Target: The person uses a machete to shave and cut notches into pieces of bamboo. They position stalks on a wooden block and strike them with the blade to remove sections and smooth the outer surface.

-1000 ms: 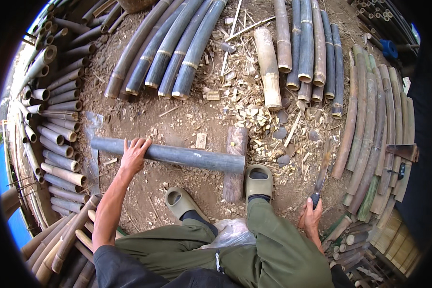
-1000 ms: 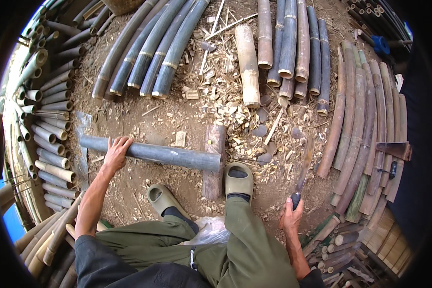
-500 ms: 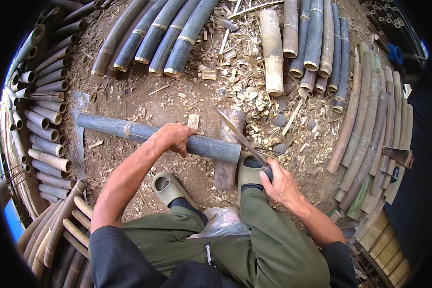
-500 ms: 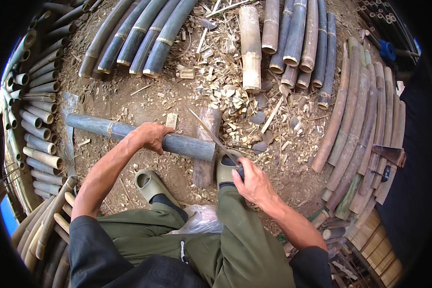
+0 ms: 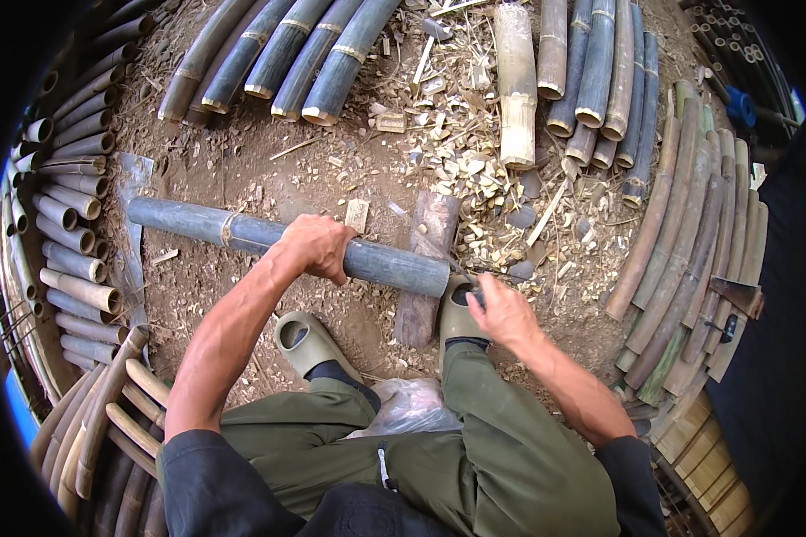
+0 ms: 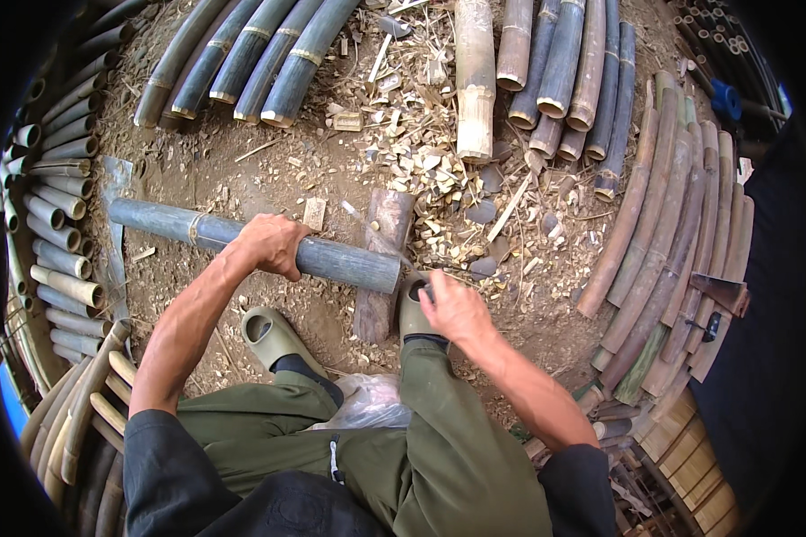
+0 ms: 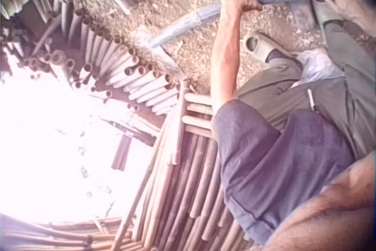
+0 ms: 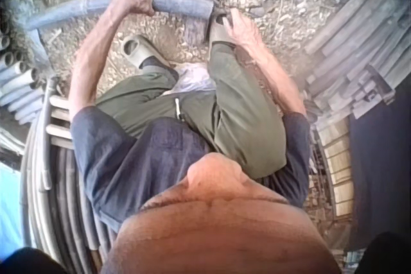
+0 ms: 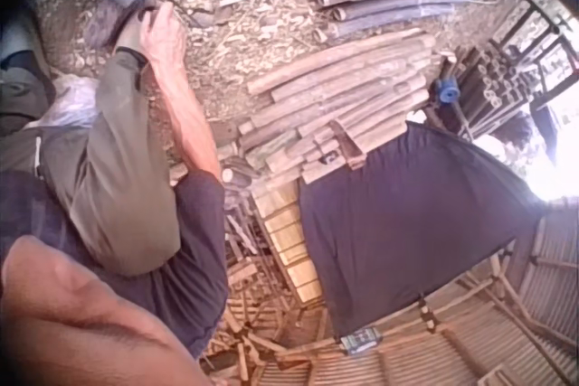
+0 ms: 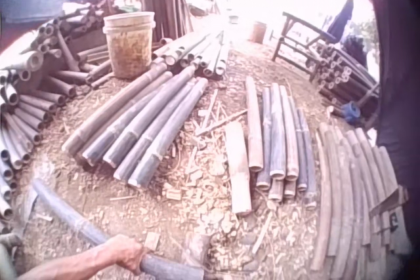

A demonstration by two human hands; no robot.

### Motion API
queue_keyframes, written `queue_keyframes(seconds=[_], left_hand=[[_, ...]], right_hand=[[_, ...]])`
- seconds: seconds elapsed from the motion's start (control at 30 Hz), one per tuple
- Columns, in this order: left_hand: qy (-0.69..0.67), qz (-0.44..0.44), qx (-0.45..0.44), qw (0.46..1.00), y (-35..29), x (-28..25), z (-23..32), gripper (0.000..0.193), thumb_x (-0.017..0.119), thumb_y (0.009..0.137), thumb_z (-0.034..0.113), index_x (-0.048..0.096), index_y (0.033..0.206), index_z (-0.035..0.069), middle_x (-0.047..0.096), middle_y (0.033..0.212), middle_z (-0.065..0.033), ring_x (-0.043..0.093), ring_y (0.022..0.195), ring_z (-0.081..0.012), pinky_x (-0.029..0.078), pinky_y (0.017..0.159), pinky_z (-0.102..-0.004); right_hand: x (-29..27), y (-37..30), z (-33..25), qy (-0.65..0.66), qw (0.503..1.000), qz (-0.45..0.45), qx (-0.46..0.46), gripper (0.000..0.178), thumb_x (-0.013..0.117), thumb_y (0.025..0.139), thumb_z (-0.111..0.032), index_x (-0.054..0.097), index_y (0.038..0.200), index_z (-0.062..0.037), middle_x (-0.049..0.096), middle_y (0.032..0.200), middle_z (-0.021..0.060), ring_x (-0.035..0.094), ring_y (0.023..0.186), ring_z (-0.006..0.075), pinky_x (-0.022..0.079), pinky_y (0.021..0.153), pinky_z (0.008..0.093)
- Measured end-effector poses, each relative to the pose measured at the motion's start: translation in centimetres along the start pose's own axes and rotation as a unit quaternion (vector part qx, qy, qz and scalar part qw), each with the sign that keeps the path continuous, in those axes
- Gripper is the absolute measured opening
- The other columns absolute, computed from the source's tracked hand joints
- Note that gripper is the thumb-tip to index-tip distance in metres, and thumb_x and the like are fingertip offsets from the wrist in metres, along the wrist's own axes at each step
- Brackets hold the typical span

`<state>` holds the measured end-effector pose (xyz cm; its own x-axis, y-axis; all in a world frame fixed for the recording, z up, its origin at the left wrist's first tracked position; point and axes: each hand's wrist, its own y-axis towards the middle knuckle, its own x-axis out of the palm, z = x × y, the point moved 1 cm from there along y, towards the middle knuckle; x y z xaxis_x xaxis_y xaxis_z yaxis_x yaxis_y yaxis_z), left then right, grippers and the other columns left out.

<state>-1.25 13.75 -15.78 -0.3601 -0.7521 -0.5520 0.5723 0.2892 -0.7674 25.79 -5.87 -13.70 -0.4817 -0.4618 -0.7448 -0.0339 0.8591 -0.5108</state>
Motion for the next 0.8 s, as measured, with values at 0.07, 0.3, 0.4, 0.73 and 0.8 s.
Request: queue_keyframes(seconds=[0.07,0.3,0.4,0.73,0.8], left_hand=[[-0.021,-0.014,-0.035,0.999,0.1,-0.6,0.2,0.052,0.082,0.061,0.034,0.07,0.106,0.011,0.074,0.089,-0.0123,0.072,0.082,-0.0309,0.057,0.077,-0.0416],[0.005,0.139,0.025,0.99,-1.0,3.2,-0.3,0.056,0.079,0.059,0.028,0.064,0.11,0.009,0.07,0.098,-0.0121,0.069,0.094,-0.0312,0.057,0.084,-0.0429],[0.004,0.146,0.002,0.989,-0.5,3.0,-0.4,0.055,0.078,0.057,0.025,0.065,0.109,0.01,0.07,0.1,-0.0114,0.068,0.096,-0.0305,0.056,0.086,-0.0427],[0.047,0.281,0.022,0.958,-1.3,5.2,0.3,0.036,0.071,0.068,0.013,0.06,0.103,0.009,0.065,0.095,-0.0071,0.065,0.095,-0.0255,0.05,0.083,-0.042],[0.054,0.316,0.025,0.947,-1.1,6.9,-0.2,0.037,0.07,0.07,0.012,0.06,0.106,0.01,0.064,0.094,-0.0065,0.064,0.094,-0.0244,0.049,0.082,-0.0415]], right_hand=[[-0.5,-1.3,0.4,0.1,0.993,0.05,-0.038,0.031,0.067,0.093,-0.018,0.054,0.112,0.0022,0.066,0.083,0.0232,0.069,0.075,0.0406,0.055,0.063,0.0423],[-0.1,-1.0,-1.5,0.037,0.989,0.105,-0.098,0.028,0.067,0.093,-0.018,0.055,0.109,0.0007,0.066,0.086,0.0229,0.071,0.073,0.0325,0.056,0.059,0.0396],[-0.2,-0.1,0.7,0.061,0.995,0.053,-0.054,0.028,0.063,0.095,-0.023,0.055,0.108,0.0004,0.065,0.08,0.0224,0.069,0.066,0.0337,0.055,0.053,0.041],[0.1,0.3,0.4,0.039,0.999,0.007,0.001,0.03,0.066,0.094,-0.022,0.054,0.11,0.0015,0.067,0.084,0.0216,0.069,0.07,0.0396,0.055,0.058,0.0434],[-1.0,-0.9,-0.9,0.131,0.99,0.044,-0.034,0.029,0.066,0.094,-0.021,0.054,0.109,0.0009,0.066,0.083,0.0212,0.068,0.07,0.0396,0.054,0.058,0.0439]])
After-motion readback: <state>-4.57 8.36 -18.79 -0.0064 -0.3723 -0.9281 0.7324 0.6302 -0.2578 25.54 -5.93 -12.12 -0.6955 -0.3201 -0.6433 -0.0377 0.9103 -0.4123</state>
